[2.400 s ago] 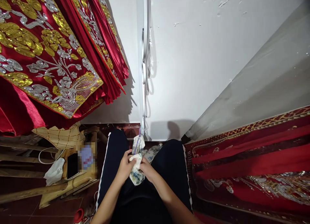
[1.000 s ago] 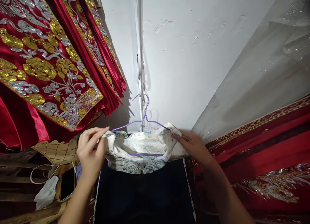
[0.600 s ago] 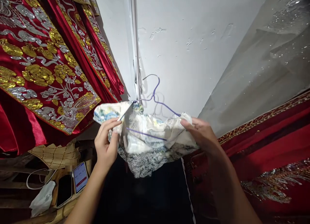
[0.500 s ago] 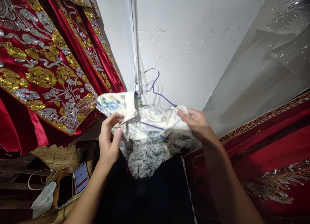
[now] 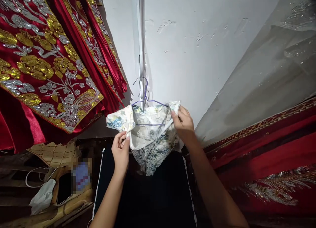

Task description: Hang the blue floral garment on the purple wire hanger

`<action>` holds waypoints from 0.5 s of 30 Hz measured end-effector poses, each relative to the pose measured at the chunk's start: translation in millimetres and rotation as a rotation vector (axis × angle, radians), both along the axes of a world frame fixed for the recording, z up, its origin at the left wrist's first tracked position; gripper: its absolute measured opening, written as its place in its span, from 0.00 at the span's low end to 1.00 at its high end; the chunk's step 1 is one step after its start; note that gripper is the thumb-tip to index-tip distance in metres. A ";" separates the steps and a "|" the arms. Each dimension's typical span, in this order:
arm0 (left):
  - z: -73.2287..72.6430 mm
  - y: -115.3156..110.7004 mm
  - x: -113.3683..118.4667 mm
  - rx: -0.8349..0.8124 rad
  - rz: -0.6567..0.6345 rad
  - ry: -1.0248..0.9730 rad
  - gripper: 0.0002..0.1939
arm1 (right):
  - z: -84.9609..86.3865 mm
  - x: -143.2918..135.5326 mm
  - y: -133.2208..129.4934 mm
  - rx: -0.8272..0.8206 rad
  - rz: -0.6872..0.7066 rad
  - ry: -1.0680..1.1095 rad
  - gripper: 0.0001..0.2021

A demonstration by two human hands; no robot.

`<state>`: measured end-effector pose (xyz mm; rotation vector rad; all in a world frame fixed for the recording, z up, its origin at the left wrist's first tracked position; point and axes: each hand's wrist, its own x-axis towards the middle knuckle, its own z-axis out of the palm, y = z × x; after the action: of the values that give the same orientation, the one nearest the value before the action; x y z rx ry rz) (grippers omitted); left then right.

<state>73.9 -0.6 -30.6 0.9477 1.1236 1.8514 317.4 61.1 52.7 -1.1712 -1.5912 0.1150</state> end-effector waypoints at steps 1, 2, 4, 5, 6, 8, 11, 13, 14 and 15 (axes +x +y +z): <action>-1.0 -2.3 6.2 -0.008 -0.034 -0.013 0.20 | -8.0 -11.0 -2.6 0.039 -0.001 0.030 0.21; -1.2 -4.3 12.0 -0.012 -0.056 -0.023 0.19 | -17.4 -23.3 -6.3 0.058 0.005 0.063 0.22; -0.7 -7.4 21.3 -0.015 -0.069 -0.036 0.19 | -39.4 -47.9 -15.8 -0.030 0.105 0.113 0.22; -0.3 -8.6 24.2 -0.017 -0.066 -0.041 0.19 | -50.9 -58.4 -20.7 -0.090 0.141 0.131 0.23; 0.0 -9.5 25.7 -0.021 -0.060 -0.042 0.19 | -61.9 -66.8 -25.3 -0.152 0.185 0.149 0.23; 0.2 -10.3 25.2 -0.031 -0.047 -0.027 0.19 | -81.1 -76.7 -32.9 -0.264 0.295 0.188 0.24; -1.0 -10.1 20.9 -0.040 -0.060 0.016 0.17 | -104.3 -79.6 -40.2 -0.376 0.456 0.252 0.23; -2.4 -10.0 19.3 -0.040 -0.086 0.026 0.17 | -120.8 -80.0 -42.4 -0.416 0.440 0.326 0.21; -3.0 -10.2 19.1 -0.044 -0.091 0.028 0.16 | -129.9 -80.9 -42.2 -0.440 0.384 0.367 0.20; -3.2 -10.5 19.3 -0.051 -0.089 0.030 0.16 | -139.3 -82.2 -40.9 -0.476 0.303 0.392 0.20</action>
<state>93.2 -11.0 -33.8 0.9841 1.1231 1.7345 235.2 20.2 -86.6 -1.1604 -1.4108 0.9069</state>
